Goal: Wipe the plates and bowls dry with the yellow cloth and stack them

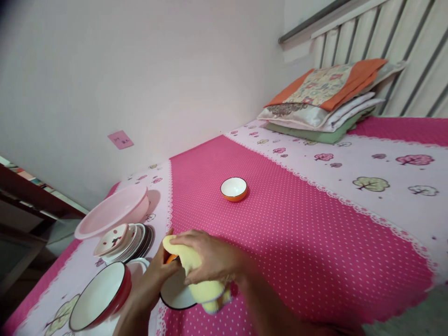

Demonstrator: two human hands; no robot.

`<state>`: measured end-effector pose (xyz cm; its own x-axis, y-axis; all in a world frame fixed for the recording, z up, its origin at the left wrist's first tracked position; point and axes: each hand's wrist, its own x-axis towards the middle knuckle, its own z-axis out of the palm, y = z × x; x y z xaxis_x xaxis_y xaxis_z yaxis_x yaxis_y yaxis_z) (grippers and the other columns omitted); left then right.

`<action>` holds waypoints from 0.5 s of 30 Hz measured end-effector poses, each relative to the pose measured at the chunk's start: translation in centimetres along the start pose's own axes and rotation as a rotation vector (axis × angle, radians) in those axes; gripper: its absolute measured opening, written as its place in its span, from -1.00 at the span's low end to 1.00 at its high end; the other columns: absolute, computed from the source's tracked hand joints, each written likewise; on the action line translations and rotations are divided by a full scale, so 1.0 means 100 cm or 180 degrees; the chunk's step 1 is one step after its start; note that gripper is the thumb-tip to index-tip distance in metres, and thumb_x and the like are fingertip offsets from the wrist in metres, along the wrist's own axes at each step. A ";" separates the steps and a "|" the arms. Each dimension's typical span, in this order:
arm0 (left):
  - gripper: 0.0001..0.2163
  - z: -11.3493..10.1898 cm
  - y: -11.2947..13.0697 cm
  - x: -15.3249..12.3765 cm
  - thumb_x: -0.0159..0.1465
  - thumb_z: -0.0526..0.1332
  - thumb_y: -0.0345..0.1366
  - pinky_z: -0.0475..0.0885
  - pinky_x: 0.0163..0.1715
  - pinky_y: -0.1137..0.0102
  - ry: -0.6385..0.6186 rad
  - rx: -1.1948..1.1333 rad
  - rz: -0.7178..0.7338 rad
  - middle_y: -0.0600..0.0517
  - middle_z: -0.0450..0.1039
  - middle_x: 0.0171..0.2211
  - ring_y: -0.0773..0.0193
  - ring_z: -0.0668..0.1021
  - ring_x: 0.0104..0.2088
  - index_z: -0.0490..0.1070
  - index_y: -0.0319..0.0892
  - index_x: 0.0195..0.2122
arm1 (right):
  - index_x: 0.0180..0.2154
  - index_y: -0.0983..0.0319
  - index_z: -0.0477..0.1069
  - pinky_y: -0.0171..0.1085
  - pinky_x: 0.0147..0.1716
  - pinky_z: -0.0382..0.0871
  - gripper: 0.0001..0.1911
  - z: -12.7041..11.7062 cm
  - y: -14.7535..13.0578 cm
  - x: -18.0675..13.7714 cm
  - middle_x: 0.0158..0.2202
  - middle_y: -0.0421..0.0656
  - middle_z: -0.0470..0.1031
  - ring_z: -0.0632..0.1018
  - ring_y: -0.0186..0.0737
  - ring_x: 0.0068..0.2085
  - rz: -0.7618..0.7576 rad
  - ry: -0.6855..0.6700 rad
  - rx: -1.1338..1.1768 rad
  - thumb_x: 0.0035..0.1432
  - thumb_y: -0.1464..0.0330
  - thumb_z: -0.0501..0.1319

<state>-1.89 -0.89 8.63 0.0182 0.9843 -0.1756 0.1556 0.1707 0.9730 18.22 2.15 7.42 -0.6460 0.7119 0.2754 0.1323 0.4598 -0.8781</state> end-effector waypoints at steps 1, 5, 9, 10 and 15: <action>0.09 -0.001 0.003 0.001 0.06 0.42 -0.25 0.33 0.26 0.13 -0.0045 -0.0075 -0.0041 -0.29 0.38 0.33 -0.13 0.45 0.30 -0.16 -0.24 0.55 | 0.41 0.04 0.28 -0.04 0.38 0.14 -0.04 -0.001 0.004 0.000 0.42 -0.09 0.31 0.32 0.00 0.39 -0.0086 -0.0011 0.0075 0.00 0.37 0.52; 0.02 -0.002 0.009 0.009 0.06 0.44 -0.21 0.32 0.28 0.07 -0.0346 -0.0031 -0.0217 -0.26 0.47 0.27 -0.16 0.47 0.28 0.00 -0.24 0.52 | 0.31 -0.01 0.41 0.01 0.29 0.23 -0.18 0.003 0.016 0.005 0.24 -0.13 0.48 0.43 0.01 0.25 0.0059 0.0215 -0.0042 0.02 0.41 0.50; 0.01 0.003 -0.003 0.019 0.00 0.43 -0.28 0.35 0.26 0.08 -0.0230 0.0118 -0.0108 -0.22 0.53 0.20 -0.13 0.49 0.25 0.08 -0.25 0.50 | 0.11 0.08 0.57 -0.11 0.10 0.34 -0.43 0.014 0.017 0.011 -0.03 -0.14 0.58 0.51 -0.08 0.02 0.0177 0.0650 -0.0381 0.06 0.58 0.38; 0.02 0.004 -0.008 0.020 0.00 0.42 -0.29 0.38 0.22 0.12 -0.0145 0.0076 -0.0069 -0.21 0.53 0.20 -0.10 0.51 0.22 0.05 -0.25 0.51 | 0.07 0.10 0.58 -0.14 0.06 0.35 -0.49 0.015 0.016 0.012 -0.07 -0.14 0.58 0.52 -0.10 -0.01 0.0166 0.0746 -0.0339 0.09 0.58 0.36; 0.07 0.010 -0.019 0.015 0.03 0.37 -0.34 0.48 -0.12 0.31 0.0165 -0.0243 0.0105 -0.07 0.64 -0.12 0.13 0.63 -0.16 -0.13 -0.25 0.55 | -0.02 0.17 0.57 -0.27 -0.18 0.37 -0.54 0.011 0.020 0.010 -0.13 -0.18 0.58 0.56 -0.16 -0.13 0.0353 0.0894 0.0352 -0.01 0.55 0.37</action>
<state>-1.18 0.18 6.41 -0.0294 0.9901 -0.1372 0.0799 0.1392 0.9870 16.97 3.22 5.49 -0.3974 0.8803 0.2593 0.0980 0.3217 -0.9418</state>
